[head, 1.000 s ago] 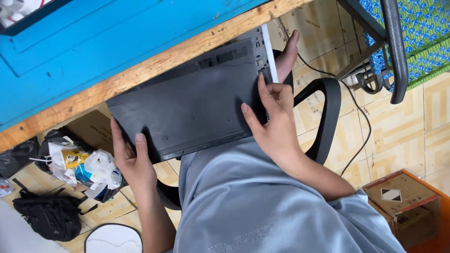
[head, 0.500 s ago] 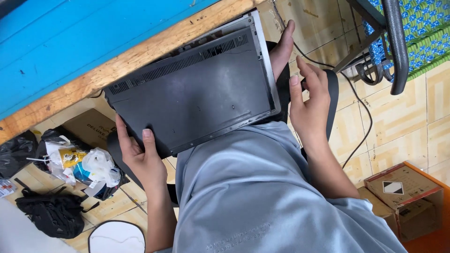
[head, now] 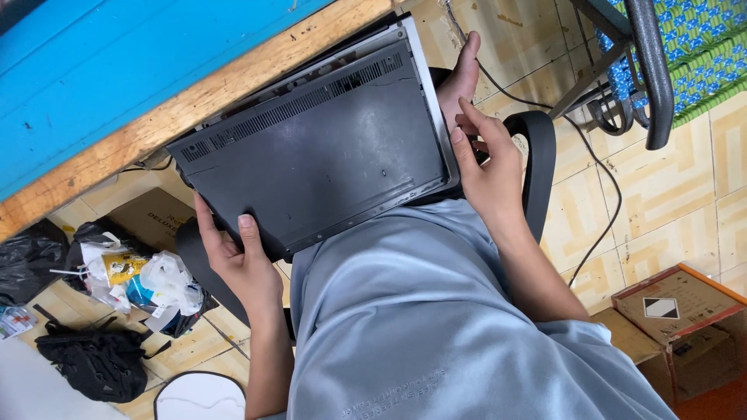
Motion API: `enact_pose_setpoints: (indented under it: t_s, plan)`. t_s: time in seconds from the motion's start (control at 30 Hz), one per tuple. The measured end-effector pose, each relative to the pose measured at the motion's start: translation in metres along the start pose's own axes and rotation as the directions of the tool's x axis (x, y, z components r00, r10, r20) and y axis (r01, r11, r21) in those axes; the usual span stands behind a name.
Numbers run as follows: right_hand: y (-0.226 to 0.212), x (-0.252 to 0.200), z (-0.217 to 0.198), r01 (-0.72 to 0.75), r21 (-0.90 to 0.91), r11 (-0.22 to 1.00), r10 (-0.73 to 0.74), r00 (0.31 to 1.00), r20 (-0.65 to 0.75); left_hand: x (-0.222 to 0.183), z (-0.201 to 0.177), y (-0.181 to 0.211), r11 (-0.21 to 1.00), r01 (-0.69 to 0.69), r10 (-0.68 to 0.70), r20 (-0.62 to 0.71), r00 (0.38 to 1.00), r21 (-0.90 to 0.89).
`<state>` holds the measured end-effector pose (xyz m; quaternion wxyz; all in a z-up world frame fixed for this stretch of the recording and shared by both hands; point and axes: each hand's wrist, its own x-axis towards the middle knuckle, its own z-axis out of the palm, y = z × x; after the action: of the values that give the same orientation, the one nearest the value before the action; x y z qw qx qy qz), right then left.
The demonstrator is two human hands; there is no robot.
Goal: Applying thermal paste to internal components and reassembling the bottom cover of a laptop.
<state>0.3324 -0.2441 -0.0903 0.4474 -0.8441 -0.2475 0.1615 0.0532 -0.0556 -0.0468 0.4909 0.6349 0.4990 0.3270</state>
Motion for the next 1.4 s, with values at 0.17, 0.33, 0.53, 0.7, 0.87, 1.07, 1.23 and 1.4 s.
enact_pose_setpoints:
  t_s: [0.17,0.33,0.53,0.7,0.87,1.07,1.23,1.4]
  plan:
    - [0.001,0.003,-0.004,-0.008,0.122,0.992,-0.001,0.997,0.075,-0.001,0.001,0.001,0.998,0.015,-0.015,0.007,1.0,0.067]
    - [-0.004,0.007,-0.016,-0.129,0.159,0.979,0.1,0.979,0.18,-0.002,-0.001,-0.005,0.996,0.011,-0.014,0.032,0.999,0.092]
    - [-0.008,0.009,-0.019,-0.134,0.169,0.976,0.101,0.977,0.187,-0.002,0.001,-0.004,0.996,0.014,-0.016,0.026,1.0,0.084]
    - [-0.007,0.008,-0.017,-0.149,0.157,0.976,0.117,0.974,0.194,-0.004,0.001,-0.007,0.999,0.001,-0.002,0.025,1.0,0.048]
    - [-0.011,0.008,-0.018,-0.165,0.152,0.974,0.136,0.973,0.184,-0.004,0.001,-0.007,0.999,-0.008,0.007,0.02,1.0,0.053]
    - [-0.005,0.007,-0.018,-0.159,0.167,0.973,0.126,0.973,0.194,-0.003,-0.005,-0.011,0.995,-0.028,0.026,0.025,0.999,0.091]
    - [-0.006,0.007,-0.018,-0.15,0.166,0.975,0.118,0.975,0.188,-0.002,-0.004,-0.007,0.996,-0.031,0.029,0.02,0.999,0.085]
    - [-0.006,0.008,-0.017,-0.159,0.186,0.97,0.125,0.975,0.185,-0.005,-0.001,-0.007,0.996,-0.02,0.018,0.024,1.0,0.082]
